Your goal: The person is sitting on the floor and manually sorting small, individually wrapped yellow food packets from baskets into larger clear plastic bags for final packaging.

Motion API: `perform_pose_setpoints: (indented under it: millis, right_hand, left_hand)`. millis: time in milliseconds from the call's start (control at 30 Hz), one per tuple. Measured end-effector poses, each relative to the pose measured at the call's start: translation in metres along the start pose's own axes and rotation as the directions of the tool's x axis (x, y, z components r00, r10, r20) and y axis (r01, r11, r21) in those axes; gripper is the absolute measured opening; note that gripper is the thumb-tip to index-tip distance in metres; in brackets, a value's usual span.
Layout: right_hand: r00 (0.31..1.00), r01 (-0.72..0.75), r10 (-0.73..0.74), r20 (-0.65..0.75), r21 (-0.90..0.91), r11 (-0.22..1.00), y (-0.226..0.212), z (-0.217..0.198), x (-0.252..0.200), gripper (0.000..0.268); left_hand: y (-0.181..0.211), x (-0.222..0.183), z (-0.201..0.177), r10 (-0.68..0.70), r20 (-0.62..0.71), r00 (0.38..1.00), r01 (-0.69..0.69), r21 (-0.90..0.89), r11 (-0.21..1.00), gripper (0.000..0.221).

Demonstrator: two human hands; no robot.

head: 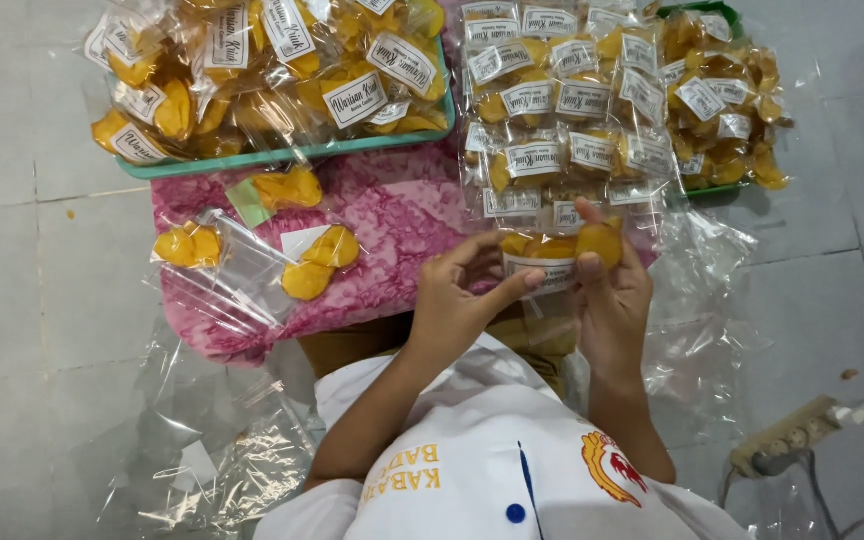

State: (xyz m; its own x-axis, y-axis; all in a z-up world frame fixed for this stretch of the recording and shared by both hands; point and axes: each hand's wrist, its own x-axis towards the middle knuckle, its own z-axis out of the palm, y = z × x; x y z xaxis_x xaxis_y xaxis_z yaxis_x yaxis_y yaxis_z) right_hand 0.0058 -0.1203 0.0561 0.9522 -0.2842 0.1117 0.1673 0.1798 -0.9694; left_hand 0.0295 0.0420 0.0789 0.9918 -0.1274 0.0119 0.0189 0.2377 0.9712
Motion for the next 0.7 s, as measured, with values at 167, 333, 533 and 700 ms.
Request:
perform_pose_setpoints:
  millis: [167,333,533,700]
  right_hand:
    - [1.0,-0.025,0.026,-0.008,0.028,0.999,-0.005,-0.005,-0.001,0.07]
    - [0.992,-0.097,0.117,-0.041,0.325,0.941,0.021,-0.021,-0.005,0.076]
    - [0.967,-0.052,0.113,-0.23,0.257,0.965,0.046,-0.079,0.001,0.049]
    - [0.987,-0.044,0.005,0.159,0.237,0.97,-0.048,-0.081,-0.002,0.07]
  left_hand:
    - [-0.005,0.0,-0.002,-0.143,0.039,0.989,0.148,-0.217,0.965,0.048]
    - [0.007,0.001,0.005,-0.165,0.004,0.986,0.161,-0.235,0.958,0.045]
    - [-0.031,0.001,0.013,0.272,0.073,0.959,-0.276,0.04,0.96,0.069]
    - [-0.095,-0.029,0.01,0.604,0.436,0.667,-0.735,0.516,0.439,0.076]
